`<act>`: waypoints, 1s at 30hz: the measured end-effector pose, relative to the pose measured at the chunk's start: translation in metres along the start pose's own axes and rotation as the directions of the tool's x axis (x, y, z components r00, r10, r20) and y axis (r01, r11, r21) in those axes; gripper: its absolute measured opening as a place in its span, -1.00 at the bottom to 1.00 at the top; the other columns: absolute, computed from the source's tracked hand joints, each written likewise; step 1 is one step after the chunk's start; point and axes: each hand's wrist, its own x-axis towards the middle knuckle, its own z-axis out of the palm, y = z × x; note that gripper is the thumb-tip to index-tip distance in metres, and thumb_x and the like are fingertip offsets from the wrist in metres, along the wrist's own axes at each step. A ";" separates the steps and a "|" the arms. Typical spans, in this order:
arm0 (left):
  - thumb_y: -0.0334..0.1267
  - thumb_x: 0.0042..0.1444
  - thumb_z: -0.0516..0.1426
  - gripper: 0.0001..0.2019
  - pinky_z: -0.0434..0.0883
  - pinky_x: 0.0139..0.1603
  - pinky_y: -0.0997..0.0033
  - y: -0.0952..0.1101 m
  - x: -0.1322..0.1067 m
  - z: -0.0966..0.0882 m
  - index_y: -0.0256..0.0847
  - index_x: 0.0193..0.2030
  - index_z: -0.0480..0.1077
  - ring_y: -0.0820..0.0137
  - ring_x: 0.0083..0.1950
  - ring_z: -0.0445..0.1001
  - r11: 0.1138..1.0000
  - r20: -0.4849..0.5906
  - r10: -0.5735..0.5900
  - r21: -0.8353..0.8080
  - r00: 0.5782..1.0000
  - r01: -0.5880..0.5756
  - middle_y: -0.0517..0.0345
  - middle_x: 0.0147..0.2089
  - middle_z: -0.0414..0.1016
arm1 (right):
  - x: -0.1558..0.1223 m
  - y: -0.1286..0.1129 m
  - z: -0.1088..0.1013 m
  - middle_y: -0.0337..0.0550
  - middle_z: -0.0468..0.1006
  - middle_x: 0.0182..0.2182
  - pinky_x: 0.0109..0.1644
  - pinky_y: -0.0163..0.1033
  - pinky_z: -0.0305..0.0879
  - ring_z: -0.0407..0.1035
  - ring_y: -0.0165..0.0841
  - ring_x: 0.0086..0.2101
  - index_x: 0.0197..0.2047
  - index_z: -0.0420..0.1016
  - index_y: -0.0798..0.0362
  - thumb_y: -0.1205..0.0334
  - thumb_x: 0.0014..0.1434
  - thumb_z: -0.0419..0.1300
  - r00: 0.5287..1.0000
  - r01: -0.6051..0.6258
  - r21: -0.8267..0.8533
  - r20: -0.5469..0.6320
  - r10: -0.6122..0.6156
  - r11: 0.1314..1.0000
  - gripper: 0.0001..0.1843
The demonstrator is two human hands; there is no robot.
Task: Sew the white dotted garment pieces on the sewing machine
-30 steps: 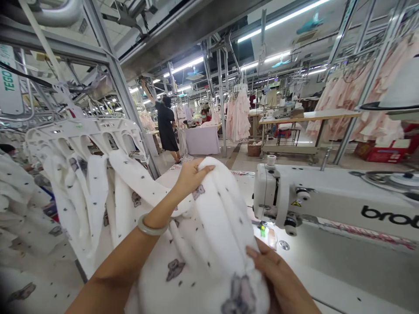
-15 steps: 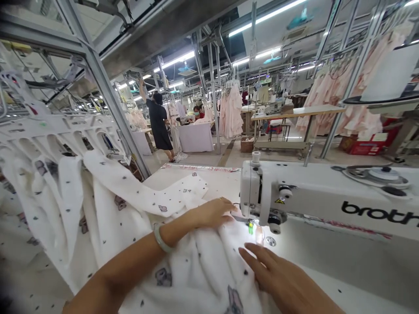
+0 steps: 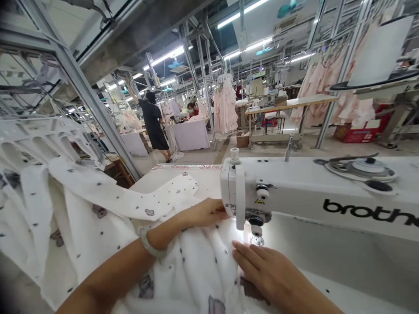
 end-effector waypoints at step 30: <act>-0.30 0.13 0.22 -0.88 0.40 -0.14 0.41 0.009 -0.022 0.039 -0.20 -0.19 0.54 0.35 -0.27 0.47 0.965 -0.142 -0.192 0.154 0.971 0.214 0.16 -0.26 0.60 | 0.012 -0.010 -0.005 -0.09 0.72 -0.11 0.09 -0.21 0.54 0.62 -0.35 -0.16 0.10 0.58 0.08 0.28 0.55 -0.07 0.994 -0.107 0.084 0.007 0.107 0.991 -0.62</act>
